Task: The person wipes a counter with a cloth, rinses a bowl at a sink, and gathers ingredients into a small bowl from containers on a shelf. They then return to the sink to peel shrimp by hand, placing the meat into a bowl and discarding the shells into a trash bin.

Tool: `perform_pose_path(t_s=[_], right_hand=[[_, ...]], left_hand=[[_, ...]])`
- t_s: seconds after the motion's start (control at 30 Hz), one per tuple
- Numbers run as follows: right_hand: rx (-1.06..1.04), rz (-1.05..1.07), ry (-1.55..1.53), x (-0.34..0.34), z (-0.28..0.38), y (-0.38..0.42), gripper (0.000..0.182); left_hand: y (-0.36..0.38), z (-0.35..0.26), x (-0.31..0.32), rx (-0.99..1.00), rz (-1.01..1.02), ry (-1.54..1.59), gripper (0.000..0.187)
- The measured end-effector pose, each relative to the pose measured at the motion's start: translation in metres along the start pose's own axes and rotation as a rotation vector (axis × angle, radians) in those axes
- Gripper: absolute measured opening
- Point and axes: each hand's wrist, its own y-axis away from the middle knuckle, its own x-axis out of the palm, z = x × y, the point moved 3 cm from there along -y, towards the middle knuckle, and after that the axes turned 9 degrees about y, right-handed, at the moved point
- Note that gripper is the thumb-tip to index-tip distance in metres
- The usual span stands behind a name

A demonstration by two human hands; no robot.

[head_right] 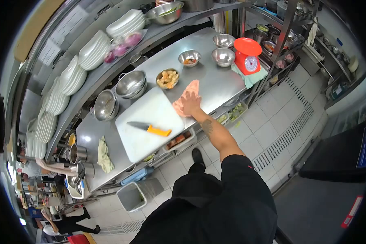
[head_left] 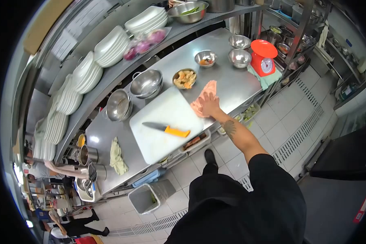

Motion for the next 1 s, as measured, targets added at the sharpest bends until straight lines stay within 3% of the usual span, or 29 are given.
perform_pose_path(t_s=[0.1,0.13,0.17,0.27,0.33,0.37,0.43,0.47,0.5,0.53,0.57,0.6,0.63,0.7,0.73,0.8,0.83,0.87,0.93,1.0], right_hand=[[0.186,-0.117,-0.039,0.022,-0.053,-0.060,0.069],[0.281,-0.401,-0.025,0.018,-0.070,-0.073,0.057],[0.293,-0.395,-0.031,0.023,-0.078,-0.094,0.057],[0.106,-0.702,-0.014,0.003,-0.082,-0.145,0.036],[0.057,-0.702,0.019,0.034,-0.099,-0.116,0.031],[-0.133,-0.678,-0.063,0.050,-0.093,-0.087,0.028],[-0.459,-0.664,-0.229,0.045,-0.091,-0.039,0.023],[-0.604,-0.635,-0.300,0.035,-0.097,-0.013,0.021],[-0.715,-0.573,-0.354,0.023,-0.118,0.024,0.020],[-0.674,-0.571,-0.370,0.027,-0.138,0.038,0.020],[-0.516,-0.570,-0.401,0.034,-0.164,0.046,0.019],[-0.356,-0.569,-0.432,0.040,-0.185,0.053,0.017],[-0.317,-0.574,-0.443,0.043,-0.195,0.056,0.017],[-0.255,-0.500,-0.525,0.041,-0.220,0.039,0.028],[-0.386,-0.387,-0.644,0.046,-0.223,0.025,0.033],[-0.424,-0.340,-0.499,0.029,-0.224,0.021,0.040],[-0.402,-0.466,-0.446,0.009,-0.237,0.037,0.042],[-0.381,-0.598,-0.385,-0.021,-0.255,0.054,0.044],[-0.363,-0.380,-0.546,-0.061,-0.306,0.083,0.044],[-0.303,-0.205,-0.644,-0.047,-0.373,0.108,0.043]], left_hand=[[-0.026,-0.011,0.046,-0.016,0.004,-0.026,0.024],[-0.036,-0.012,0.058,-0.025,0.004,-0.044,0.024],[-0.044,-0.012,0.069,-0.036,0.012,-0.077,0.024],[-0.061,-0.001,0.100,-0.046,0.075,-0.288,0.025],[-0.070,0.009,0.115,0.062,0.174,-0.589,0.026],[-0.073,0.004,0.128,0.186,0.250,-0.783,0.026],[-0.079,-0.039,0.166,0.560,0.396,-1.108,0.026],[-0.090,-0.051,0.182,0.936,0.536,-1.185,0.025],[-0.107,-0.062,0.197,0.866,0.479,-1.269,0.025],[-0.113,-0.085,0.222,0.799,0.417,-1.351,0.025],[-0.099,-0.124,0.254,0.980,0.542,-1.111,0.024],[-0.103,-0.148,0.275,0.779,0.529,-1.291,0.022],[-0.067,-0.202,0.312,0.289,0.292,-0.850,0.024],[-0.042,-0.264,0.379,0.537,0.333,-0.895,0.023],[-0.020,-0.300,0.418,0.641,0.358,-0.799,0.022],[0.046,-0.375,0.511,0.812,0.361,-0.705,0.021],[0.070,-0.402,0.547,0.878,0.328,-0.723,0.022],[0.066,-0.410,0.570,0.909,0.329,-0.714,0.022],[0.046,-0.416,0.622,1.136,0.277,-0.711,0.029],[-0.014,-0.387,0.640,1.392,0.052,-1.047,0.035]])
